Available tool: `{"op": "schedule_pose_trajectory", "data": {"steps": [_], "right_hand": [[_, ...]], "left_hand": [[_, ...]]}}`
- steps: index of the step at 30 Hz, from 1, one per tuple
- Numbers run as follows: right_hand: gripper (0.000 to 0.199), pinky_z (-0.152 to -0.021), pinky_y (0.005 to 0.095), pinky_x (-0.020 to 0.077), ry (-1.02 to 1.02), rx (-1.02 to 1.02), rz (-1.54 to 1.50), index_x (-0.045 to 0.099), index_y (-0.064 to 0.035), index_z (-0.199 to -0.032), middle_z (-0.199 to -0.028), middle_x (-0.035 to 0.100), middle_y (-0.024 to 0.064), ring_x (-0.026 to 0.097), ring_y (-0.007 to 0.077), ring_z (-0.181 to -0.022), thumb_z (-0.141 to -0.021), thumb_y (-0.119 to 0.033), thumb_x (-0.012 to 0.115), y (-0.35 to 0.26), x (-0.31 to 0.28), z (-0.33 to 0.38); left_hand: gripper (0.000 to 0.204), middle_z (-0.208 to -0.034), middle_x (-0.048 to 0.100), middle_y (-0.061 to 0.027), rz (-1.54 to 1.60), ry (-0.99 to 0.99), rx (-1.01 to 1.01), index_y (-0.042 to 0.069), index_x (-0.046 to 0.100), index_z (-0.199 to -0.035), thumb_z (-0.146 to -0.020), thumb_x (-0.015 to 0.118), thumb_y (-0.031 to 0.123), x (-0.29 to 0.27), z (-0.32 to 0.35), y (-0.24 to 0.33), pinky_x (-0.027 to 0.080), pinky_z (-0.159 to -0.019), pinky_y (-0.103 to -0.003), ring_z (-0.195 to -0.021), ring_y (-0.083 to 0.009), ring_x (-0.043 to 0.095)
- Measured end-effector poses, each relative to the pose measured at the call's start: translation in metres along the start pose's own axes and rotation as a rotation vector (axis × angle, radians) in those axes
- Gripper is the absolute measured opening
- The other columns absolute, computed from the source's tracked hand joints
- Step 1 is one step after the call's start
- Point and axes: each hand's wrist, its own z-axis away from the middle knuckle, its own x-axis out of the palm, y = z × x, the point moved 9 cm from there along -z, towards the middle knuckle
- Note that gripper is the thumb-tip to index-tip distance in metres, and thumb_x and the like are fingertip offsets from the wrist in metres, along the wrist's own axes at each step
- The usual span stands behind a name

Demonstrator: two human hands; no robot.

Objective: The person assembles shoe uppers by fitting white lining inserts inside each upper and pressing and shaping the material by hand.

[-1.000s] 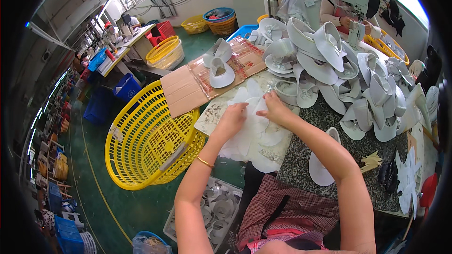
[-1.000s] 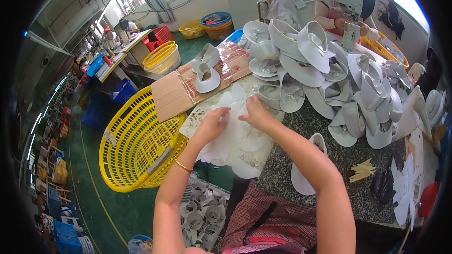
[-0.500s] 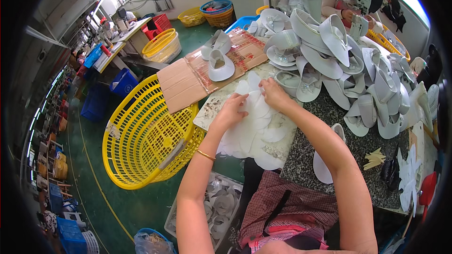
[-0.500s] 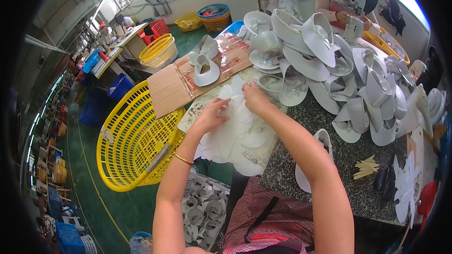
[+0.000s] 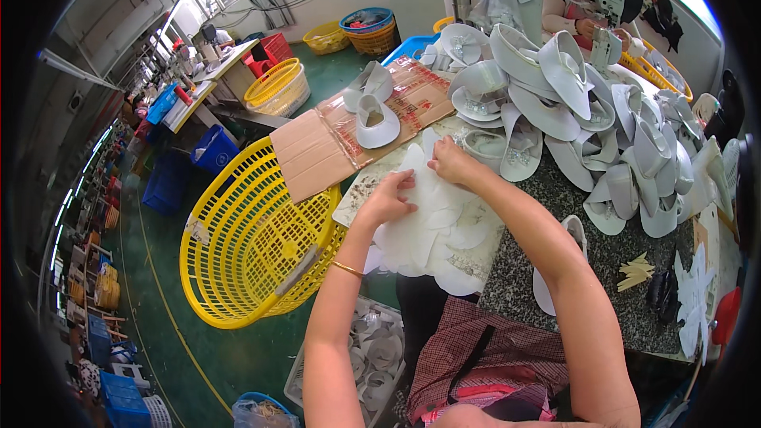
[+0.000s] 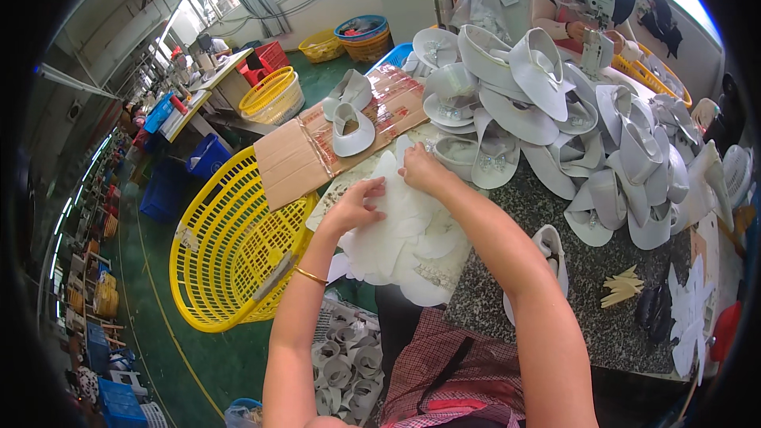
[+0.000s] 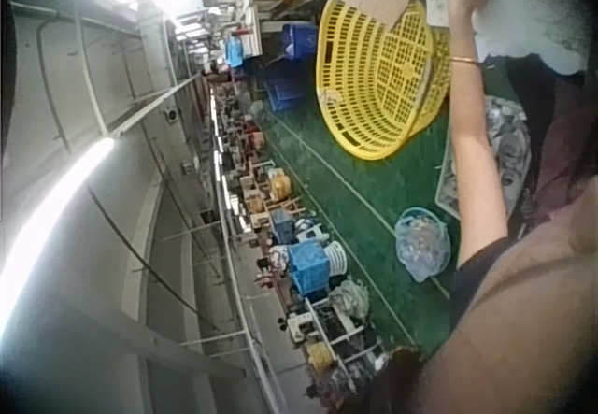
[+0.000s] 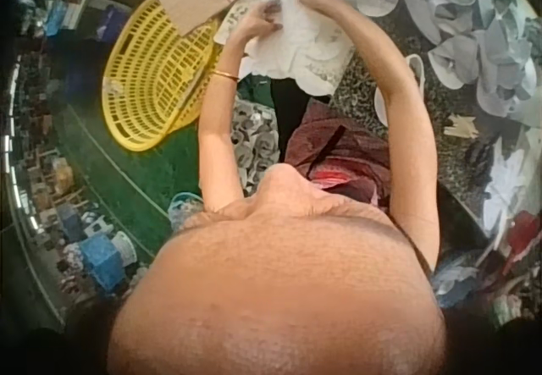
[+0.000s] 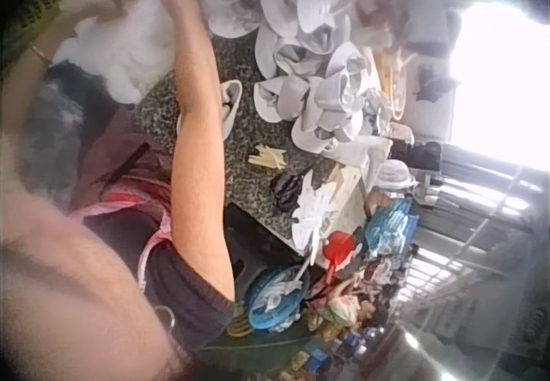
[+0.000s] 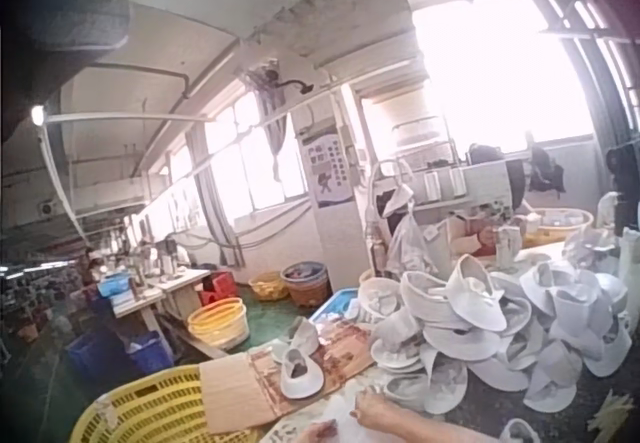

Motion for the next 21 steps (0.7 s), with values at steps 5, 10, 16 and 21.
{"op": "schedule_pose_trajectory", "data": {"steps": [5, 10, 16, 21], "right_hand": [[0.024, -0.086, 0.0476, 0.0531, -0.067, -0.117, -0.203, 0.068, 0.0004, -0.103, -0.103, 0.065, 0.0214, 0.067, 0.0376, -0.102, -0.088, -0.017, 0.074, -0.018, -0.022, 0.014], [0.011, -0.073, 0.0452, 0.0537, 0.205, -0.527, 0.025, 0.068, -0.0069, -0.095, -0.092, 0.068, 0.0084, 0.069, 0.0316, -0.086, -0.086, -0.01, 0.072, -0.072, -0.061, 0.084], [0.004, -0.069, 0.0378, 0.0528, 0.28, -0.422, -0.158, 0.069, -0.0081, -0.093, -0.092, 0.066, 0.0086, 0.069, 0.0289, -0.081, -0.089, -0.01, 0.068, -0.057, -0.109, 0.152], [0.009, -0.068, 0.0363, 0.0517, 0.31, -0.224, -0.334, 0.069, -0.0062, -0.096, -0.089, 0.068, 0.0095, 0.069, 0.0256, -0.076, -0.092, -0.014, 0.069, -0.032, -0.111, 0.152]], "left_hand": [[0.079, -0.141, 0.057, -0.0104, 0.009, 0.008, -0.016, 0.007, 0.049, -0.15, -0.077, 0.08, -0.002, -0.003, 0.003, 0.0, 0.054, -0.099, -0.035, -0.132, -0.0202, 0.056], [0.082, -0.143, 0.057, -0.0091, 0.062, -0.033, 0.006, 0.008, 0.048, -0.151, -0.076, 0.078, -0.006, 0.0, 0.001, -0.002, 0.053, -0.101, -0.036, -0.132, -0.0196, 0.055], [0.083, -0.145, 0.056, -0.0084, 0.108, -0.066, 0.02, 0.011, 0.048, -0.152, -0.076, 0.076, -0.009, 0.005, 0.004, 0.005, 0.052, -0.102, -0.036, -0.133, -0.0197, 0.055], [0.084, -0.145, 0.056, -0.0076, -0.01, -0.023, 0.035, 0.012, 0.048, -0.152, -0.075, 0.076, -0.009, 0.007, 0.003, 0.003, 0.051, -0.102, -0.036, -0.134, -0.0206, 0.055]]}}
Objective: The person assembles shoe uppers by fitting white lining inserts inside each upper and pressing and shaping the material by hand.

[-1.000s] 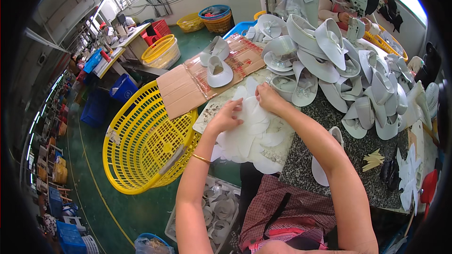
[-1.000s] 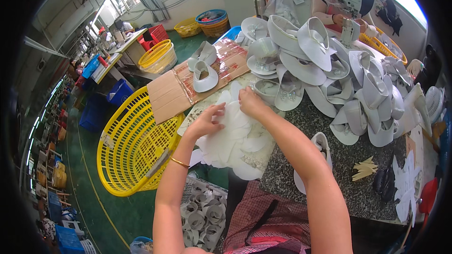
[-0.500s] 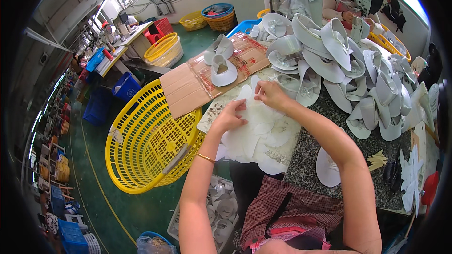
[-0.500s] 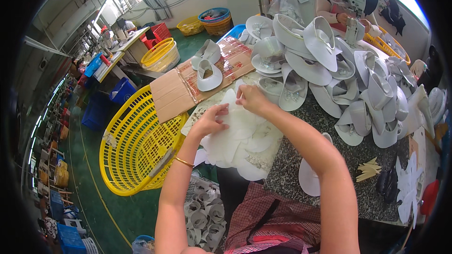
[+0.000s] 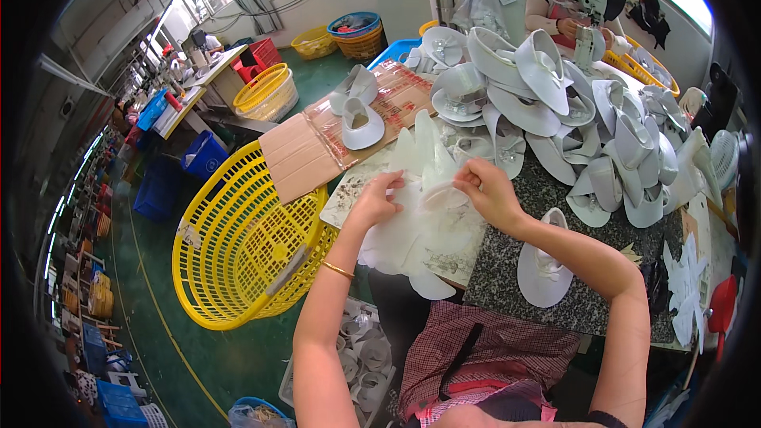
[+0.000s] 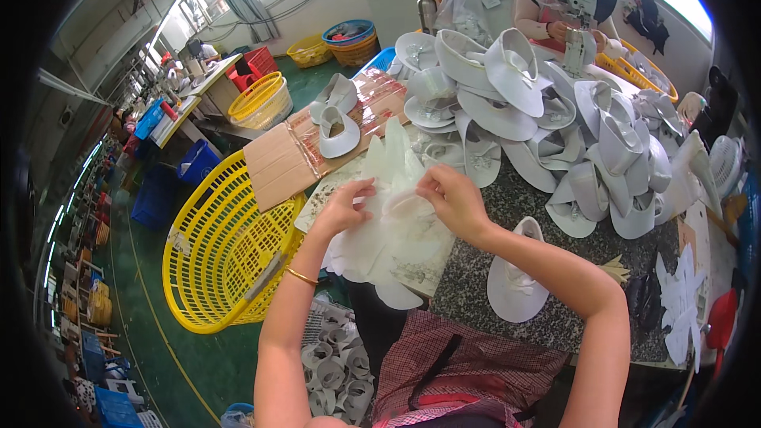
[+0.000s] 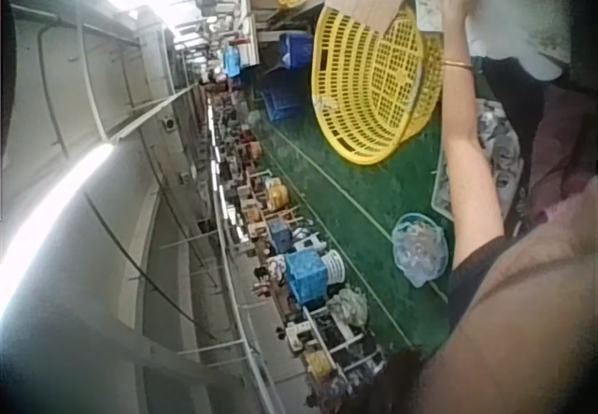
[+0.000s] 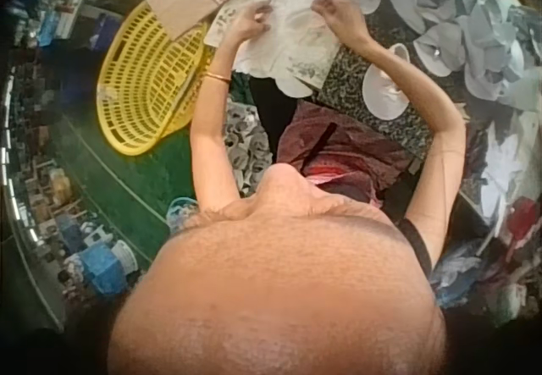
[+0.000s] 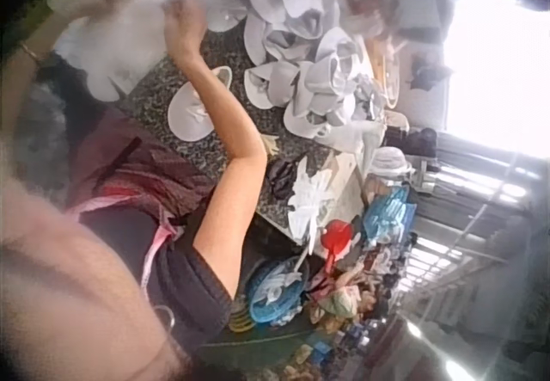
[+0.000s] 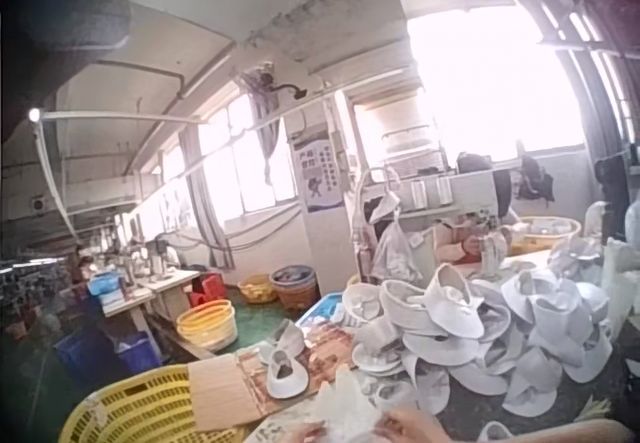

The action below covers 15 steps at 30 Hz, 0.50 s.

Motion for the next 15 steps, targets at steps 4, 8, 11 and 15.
{"op": "schedule_pose_trajectory", "data": {"steps": [4, 8, 11, 15], "right_hand": [[0.02, -0.067, 0.0367, 0.0517, -0.109, 0.222, -0.07, 0.072, -0.0022, -0.096, -0.089, 0.073, 0.0132, 0.07, 0.025, -0.074, -0.087, -0.02, 0.075, 0.012, 0.018, -0.03], [0.02, -0.063, 0.03, 0.0496, -0.202, 0.021, -0.036, 0.072, 0.0005, -0.097, -0.082, 0.071, 0.0051, 0.062, 0.0128, -0.066, -0.085, -0.014, 0.078, 0.005, 0.029, -0.045], [0.02, -0.066, 0.0319, 0.0503, -0.227, 0.065, -0.134, 0.072, -0.0003, -0.1, -0.093, 0.072, 0.0072, 0.061, 0.0135, -0.067, -0.085, -0.012, 0.076, -0.005, 0.029, -0.046], [0.026, -0.073, 0.0365, 0.0532, -0.247, 0.065, -0.199, 0.068, -0.0021, -0.106, -0.115, 0.067, 0.0146, 0.068, 0.0199, -0.082, -0.083, -0.012, 0.074, 0.026, 0.042, -0.036]], "left_hand": [[0.076, -0.144, 0.057, -0.0095, 0.153, -0.058, 0.128, 0.009, 0.052, -0.148, -0.078, 0.077, -0.001, -0.001, 0.013, 0.012, 0.054, -0.099, -0.037, -0.128, -0.0235, 0.059], [0.058, -0.134, 0.065, -0.0136, 0.098, 0.07, 0.12, 0.006, 0.064, -0.135, -0.079, 0.078, 0.006, 0.007, 0.029, 0.088, 0.054, -0.096, -0.037, -0.121, -0.025, 0.063], [0.04, -0.109, 0.073, -0.0123, -0.075, 0.295, 0.327, 0.005, 0.074, -0.117, -0.078, 0.082, 0.012, -0.008, 0.015, 0.092, 0.054, -0.086, -0.036, -0.099, -0.0219, 0.07], [0.015, -0.084, 0.071, -0.0082, -0.17, 0.424, 0.514, 0.004, 0.078, -0.095, -0.082, 0.079, 0.01, -0.014, 0.012, 0.101, 0.05, -0.074, -0.036, -0.078, -0.0211, 0.066]]}}
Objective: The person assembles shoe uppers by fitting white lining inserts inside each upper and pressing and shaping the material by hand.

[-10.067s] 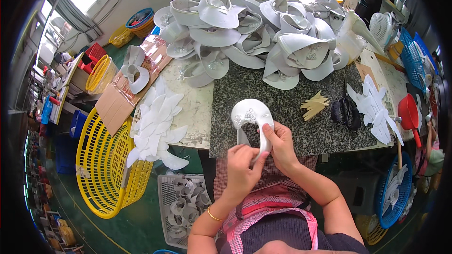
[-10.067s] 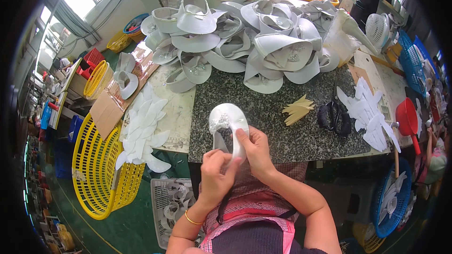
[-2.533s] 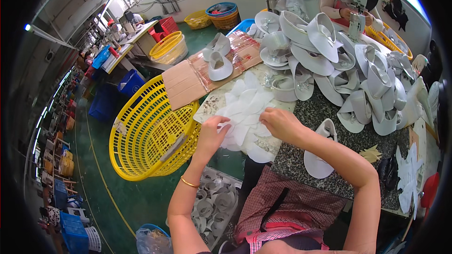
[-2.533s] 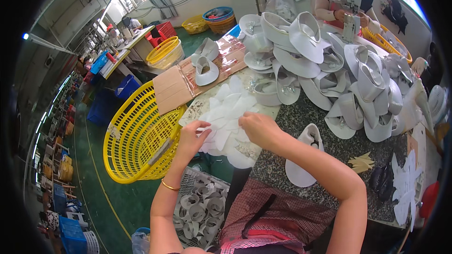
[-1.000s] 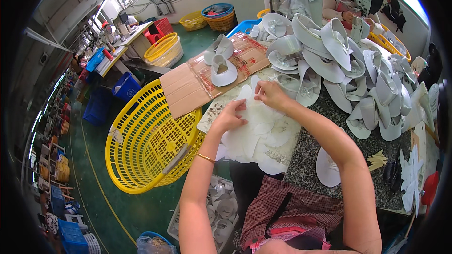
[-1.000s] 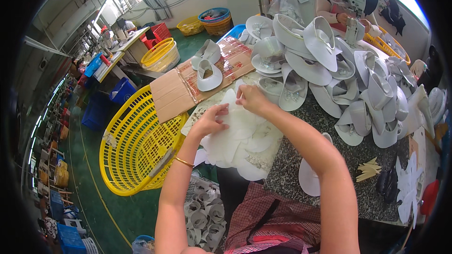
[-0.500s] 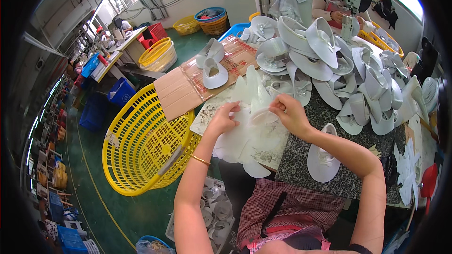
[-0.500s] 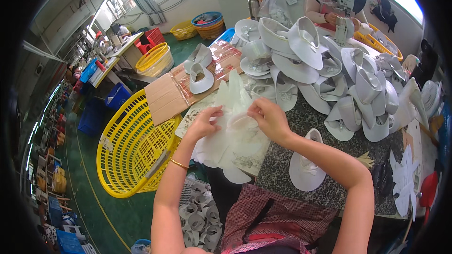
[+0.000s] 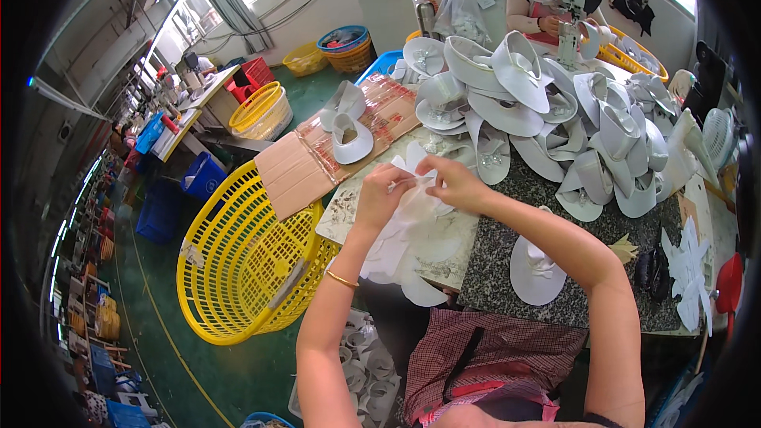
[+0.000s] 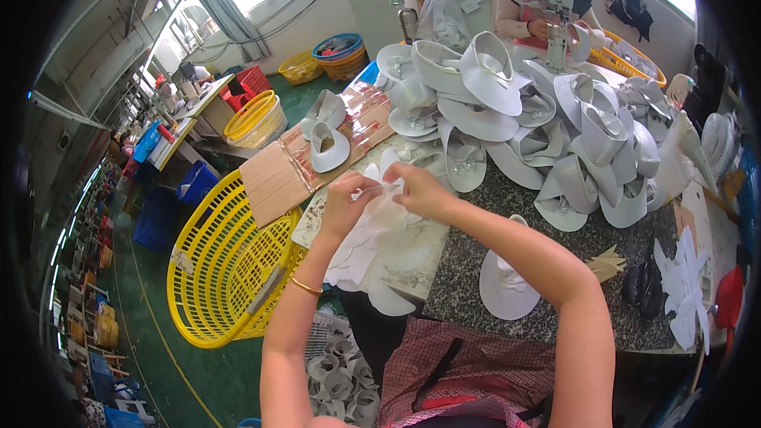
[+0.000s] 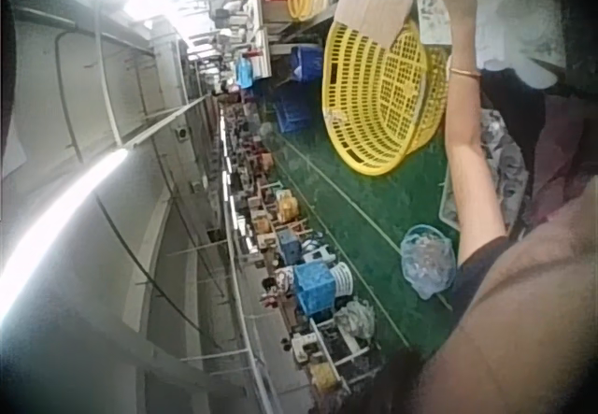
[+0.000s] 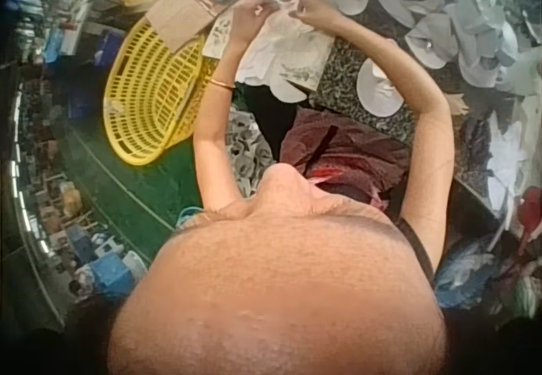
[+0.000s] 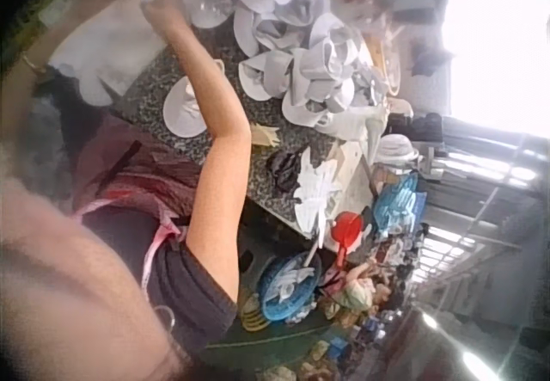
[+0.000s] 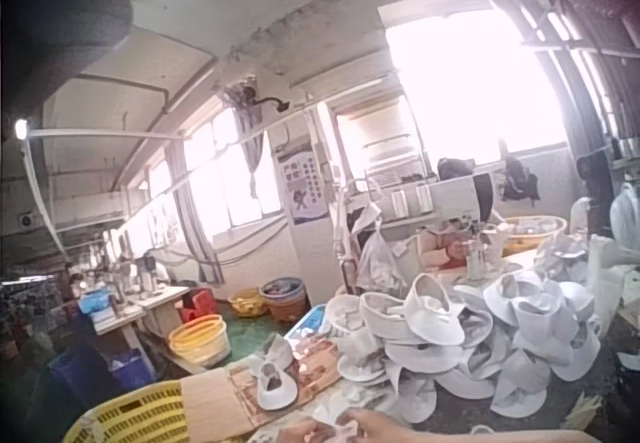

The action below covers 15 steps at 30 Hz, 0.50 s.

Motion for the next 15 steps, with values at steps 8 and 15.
{"op": "schedule_pose_trajectory", "data": {"steps": [8, 15], "right_hand": [[0.016, -0.083, 0.0439, 0.0531, 0.009, -0.012, 0.392, 0.072, -0.0137, -0.095, -0.108, 0.069, 0.0045, 0.068, 0.0319, -0.102, -0.081, -0.006, 0.07, 0.008, 0.022, -0.018], [0.005, -0.077, 0.0442, 0.0517, 0.013, -0.08, 0.484, 0.068, -0.0141, -0.088, -0.099, 0.067, 0.0017, 0.067, 0.029, -0.099, -0.087, -0.01, 0.07, -0.003, 0.033, -0.021]], "left_hand": [[0.013, -0.079, 0.067, -0.0079, -0.051, -0.029, 0.195, 0.005, 0.078, -0.09, -0.078, 0.078, 0.001, -0.01, 0.013, 0.016, 0.049, -0.07, -0.034, -0.075, -0.0225, 0.063], [0.017, -0.079, 0.07, -0.0043, -0.191, 0.114, 0.294, 0.009, 0.078, -0.088, -0.074, 0.077, 0.0, -0.021, 0.038, 0.028, 0.053, -0.065, -0.035, -0.074, -0.0219, 0.066]]}}
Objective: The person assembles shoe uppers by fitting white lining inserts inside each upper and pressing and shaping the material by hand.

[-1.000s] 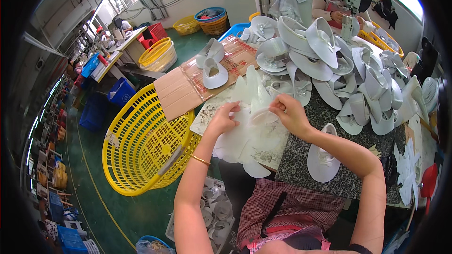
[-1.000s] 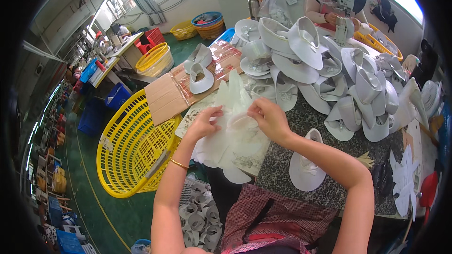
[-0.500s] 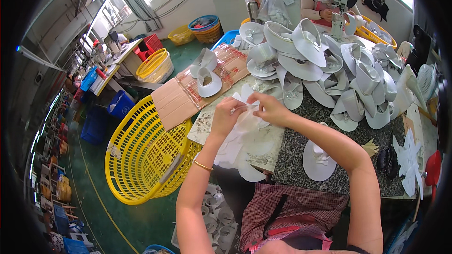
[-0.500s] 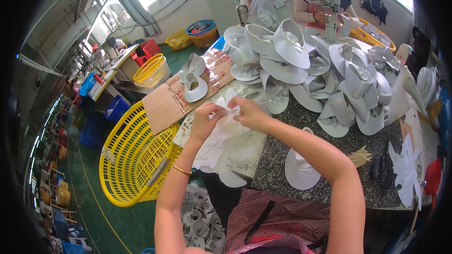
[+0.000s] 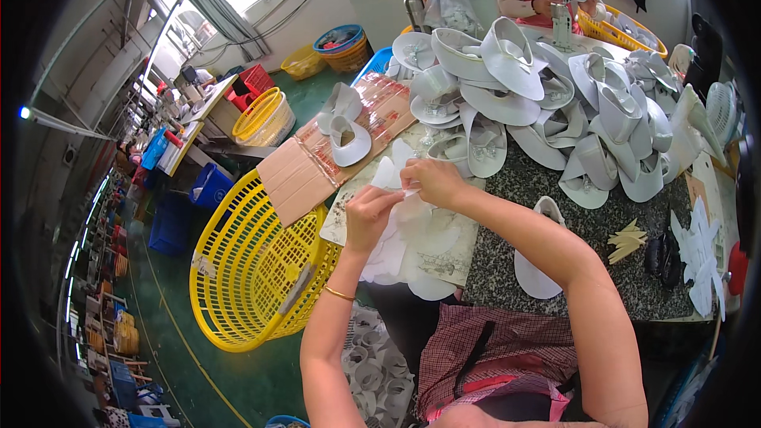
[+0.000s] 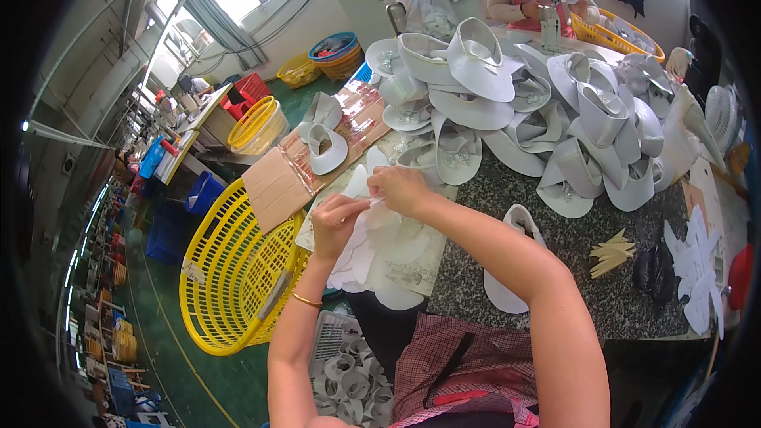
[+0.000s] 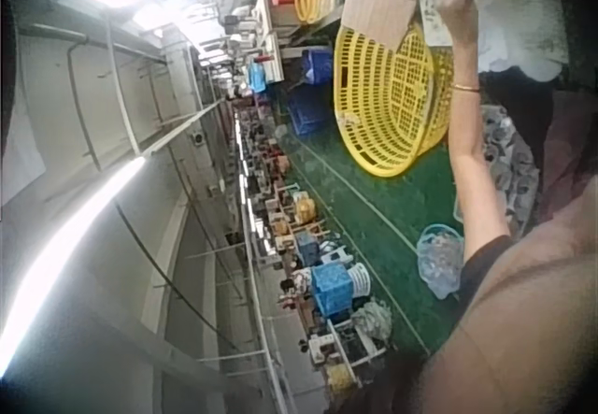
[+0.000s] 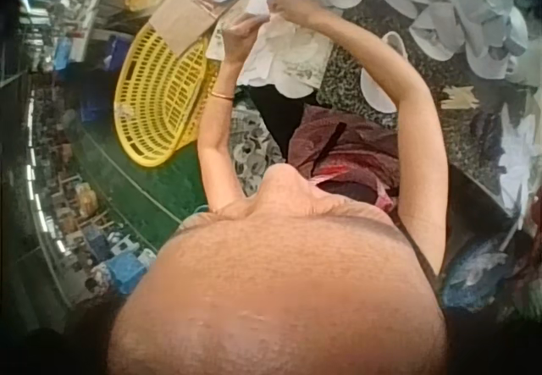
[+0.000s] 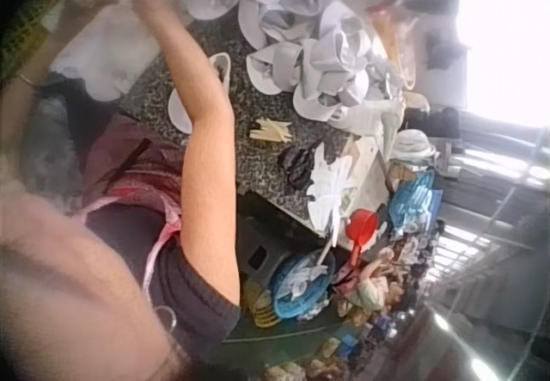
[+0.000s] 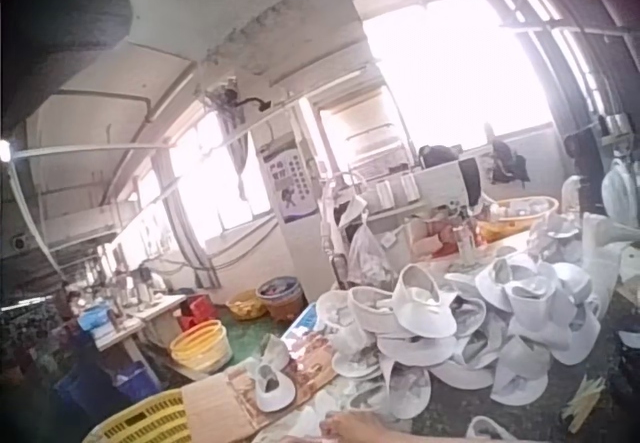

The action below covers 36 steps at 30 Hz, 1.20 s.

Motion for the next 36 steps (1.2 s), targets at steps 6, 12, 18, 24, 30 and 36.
{"op": "schedule_pose_trajectory", "data": {"steps": [6, 12, 18, 24, 30, 36], "right_hand": [[0.003, -0.076, 0.0445, 0.052, -0.009, -0.031, 0.033, 0.067, -0.0137, -0.088, -0.098, 0.067, 0.0009, 0.068, 0.0288, -0.095, -0.089, -0.013, 0.069, -0.004, -0.002, 0.001], [0.013, -0.084, 0.0427, 0.054, -0.018, -0.029, -0.078, 0.075, -0.0165, -0.101, -0.109, 0.071, 0.0013, 0.07, 0.0294, -0.1, -0.091, -0.016, 0.067, 0.006, -0.006, 0.004], [0.018, -0.083, 0.0437, 0.0555, -0.029, -0.191, -0.092, 0.076, -0.011, -0.103, -0.101, 0.074, 0.0082, 0.072, 0.0311, -0.094, -0.092, -0.02, 0.065, -0.006, -0.016, 0.008], [0.015, -0.073, 0.0439, 0.0576, -0.016, -0.375, 0.116, 0.071, -0.0025, -0.085, -0.09, 0.074, 0.0161, 0.072, 0.0346, -0.079, -0.089, -0.015, 0.064, -0.03, -0.012, -0.007], [0.012, -0.072, 0.0443, 0.0571, 0.208, 0.086, -0.358, 0.068, 0.001, -0.081, -0.073, 0.071, 0.0175, 0.072, 0.0363, -0.076, -0.086, -0.006, 0.06, 0.041, -0.011, -0.028], [0.021, -0.073, 0.0364, 0.0569, 0.347, -0.152, 0.036, 0.068, 0.0051, -0.108, -0.102, 0.071, 0.0233, 0.075, 0.0238, -0.079, -0.095, -0.012, 0.064, 0.023, -0.013, -0.011]], "left_hand": [[0.019, -0.085, 0.072, -0.0021, -0.234, -0.054, 0.28, 0.008, 0.077, -0.092, -0.074, 0.075, 0.001, 0.007, 0.008, 0.018, 0.056, -0.064, -0.033, -0.079, -0.0192, 0.07], [0.011, -0.089, 0.071, -0.0023, -0.326, -0.05, 0.357, 0.005, 0.073, -0.087, -0.076, 0.074, 0.004, 0.011, 0.006, 0.018, 0.056, -0.063, -0.032, -0.081, -0.0186, 0.07], [0.007, -0.087, 0.071, -0.0034, -0.339, -0.032, 0.373, 0.004, 0.072, -0.083, -0.076, 0.076, 0.004, 0.017, 0.003, 0.017, 0.055, -0.062, -0.033, -0.08, -0.0192, 0.07], [0.007, -0.087, 0.071, -0.0033, -0.326, -0.018, 0.303, 0.004, 0.072, -0.081, -0.076, 0.077, 0.004, 0.006, 0.001, 0.008, 0.055, -0.059, -0.032, -0.081, -0.0184, 0.07], [0.012, -0.089, 0.07, -0.0043, -0.325, -0.155, 0.493, 0.005, 0.07, -0.085, -0.077, 0.078, 0.001, -0.013, 0.026, 0.077, 0.056, -0.061, -0.032, -0.083, -0.0195, 0.071], [0.023, -0.083, 0.06, -0.0021, 0.041, 0.413, -0.12, 0.007, 0.056, -0.089, -0.087, 0.078, 0.001, -0.087, 0.055, 0.064, 0.05, -0.061, -0.025, -0.076, -0.012, 0.064]]}}
